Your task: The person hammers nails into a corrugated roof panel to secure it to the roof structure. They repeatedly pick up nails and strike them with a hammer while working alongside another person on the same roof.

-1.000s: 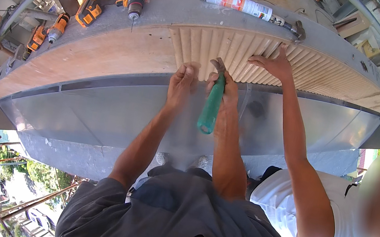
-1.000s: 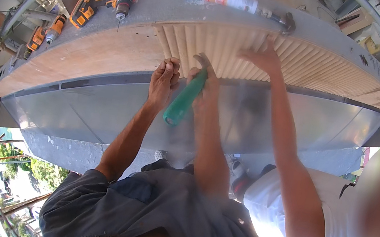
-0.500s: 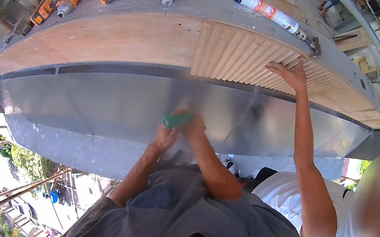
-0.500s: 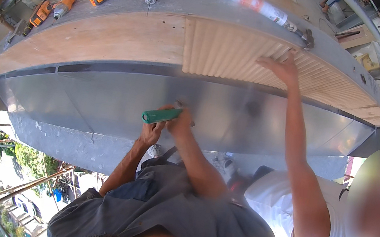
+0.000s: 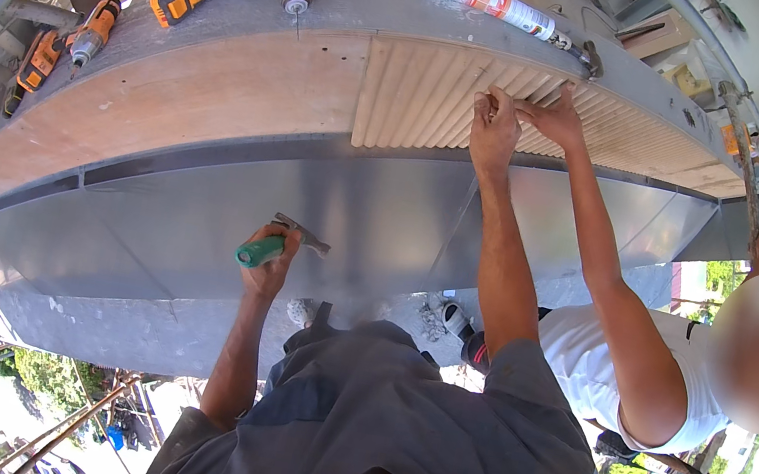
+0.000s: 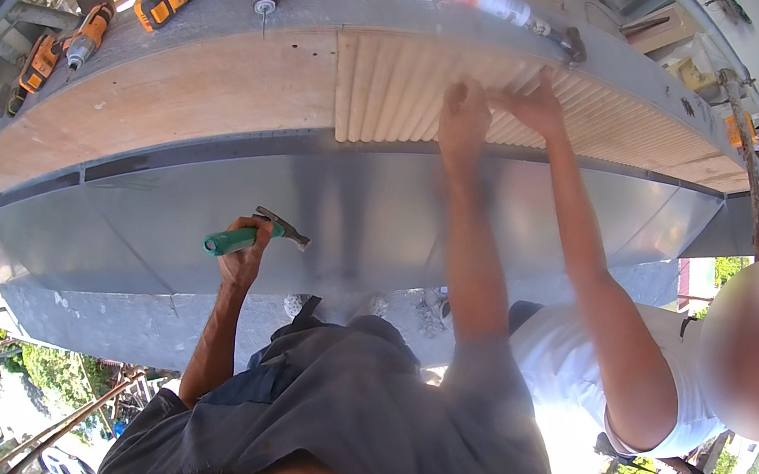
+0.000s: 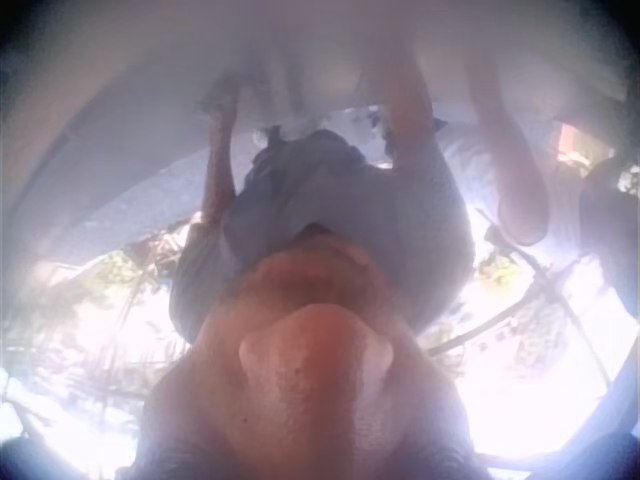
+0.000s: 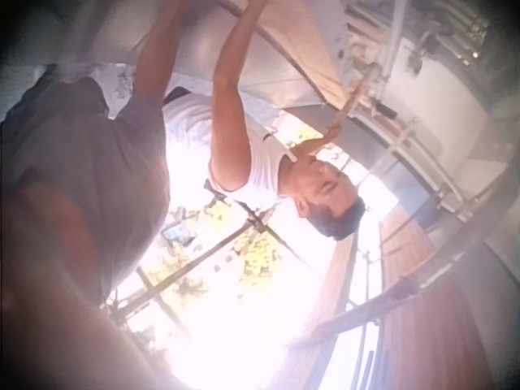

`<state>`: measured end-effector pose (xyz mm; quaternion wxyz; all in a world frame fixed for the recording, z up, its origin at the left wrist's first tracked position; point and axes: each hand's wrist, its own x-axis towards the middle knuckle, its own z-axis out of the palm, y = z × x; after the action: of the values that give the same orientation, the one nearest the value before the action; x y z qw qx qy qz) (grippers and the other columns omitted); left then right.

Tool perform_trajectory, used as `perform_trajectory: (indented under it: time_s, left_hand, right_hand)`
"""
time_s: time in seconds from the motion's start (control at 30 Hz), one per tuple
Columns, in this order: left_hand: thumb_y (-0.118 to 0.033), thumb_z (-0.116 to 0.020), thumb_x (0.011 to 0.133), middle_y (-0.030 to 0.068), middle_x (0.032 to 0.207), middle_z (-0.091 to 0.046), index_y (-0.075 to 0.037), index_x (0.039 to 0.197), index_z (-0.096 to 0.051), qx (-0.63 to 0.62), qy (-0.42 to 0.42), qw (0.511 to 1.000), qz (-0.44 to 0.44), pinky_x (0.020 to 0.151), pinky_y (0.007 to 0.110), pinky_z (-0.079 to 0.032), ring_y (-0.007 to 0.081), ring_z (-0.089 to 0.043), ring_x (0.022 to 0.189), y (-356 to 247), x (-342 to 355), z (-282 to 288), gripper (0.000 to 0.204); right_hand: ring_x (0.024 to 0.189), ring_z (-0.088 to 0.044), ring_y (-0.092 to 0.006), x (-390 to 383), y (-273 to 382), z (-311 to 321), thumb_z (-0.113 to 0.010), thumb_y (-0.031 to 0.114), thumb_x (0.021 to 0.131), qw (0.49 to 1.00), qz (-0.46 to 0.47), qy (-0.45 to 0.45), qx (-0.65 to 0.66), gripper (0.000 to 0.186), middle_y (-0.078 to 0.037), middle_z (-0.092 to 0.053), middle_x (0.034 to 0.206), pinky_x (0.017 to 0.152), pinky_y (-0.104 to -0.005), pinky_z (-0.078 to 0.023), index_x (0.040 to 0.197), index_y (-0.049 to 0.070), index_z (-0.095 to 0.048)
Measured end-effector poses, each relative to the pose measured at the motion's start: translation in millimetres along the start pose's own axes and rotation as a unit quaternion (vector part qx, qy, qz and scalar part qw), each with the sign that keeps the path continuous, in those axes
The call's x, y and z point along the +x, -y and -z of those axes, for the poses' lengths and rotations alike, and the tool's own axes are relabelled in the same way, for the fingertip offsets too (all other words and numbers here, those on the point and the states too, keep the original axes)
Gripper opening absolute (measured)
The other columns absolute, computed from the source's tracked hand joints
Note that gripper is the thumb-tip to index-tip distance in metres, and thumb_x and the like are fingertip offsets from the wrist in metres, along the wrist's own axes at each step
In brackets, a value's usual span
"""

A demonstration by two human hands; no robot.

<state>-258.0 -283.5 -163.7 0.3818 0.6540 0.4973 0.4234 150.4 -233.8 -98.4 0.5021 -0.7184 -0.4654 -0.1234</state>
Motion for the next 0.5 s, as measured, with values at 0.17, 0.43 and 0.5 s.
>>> perform_trajectory:
  time_s: [0.17, 0.43, 0.5]
  left_hand:
    - [-0.020, -0.081, 0.086, 0.0089, 0.072, -0.070, 0.000, 0.085, -0.071, 0.024, 0.029, 0.997, 0.062, 0.063, 0.031, -0.052, 0.0154, -0.064, 0.065, 16, -24, 15, 0.023]
    - [-0.022, -0.081, 0.086, 0.0079, 0.070, -0.070, -0.001, 0.085, -0.072, 0.035, 0.050, 0.995, 0.075, 0.062, 0.032, -0.052, 0.0155, -0.065, 0.064, 31, -62, 16, 0.023]
    - [-0.023, -0.081, 0.086, 0.0084, 0.071, -0.070, -0.002, 0.085, -0.072, 0.046, 0.058, 0.995, 0.073, 0.062, 0.032, -0.052, 0.0160, -0.065, 0.065, 34, -66, 14, 0.023]
  right_hand:
    - [0.082, -0.072, -0.0277, 39, -8, -12, -0.064, 0.024, 0.101, 0.998, 0.017, 0.049, -0.027, 0.026, -0.018, -0.071, 0.085, 0.072, -0.0388, -0.054, 0.113, 0.001, -0.068]
    - [0.101, -0.063, -0.0362, 58, -35, -10, -0.057, 0.027, 0.102, 0.985, 0.002, 0.173, 0.006, 0.031, -0.021, -0.066, 0.106, 0.088, -0.0444, -0.048, 0.117, 0.002, -0.065]
    - [0.079, -0.063, -0.0261, 59, -34, -16, -0.057, 0.025, 0.101, 0.989, 0.014, 0.146, 0.011, 0.026, -0.015, -0.064, 0.086, 0.072, -0.0388, -0.049, 0.109, 0.001, -0.065]
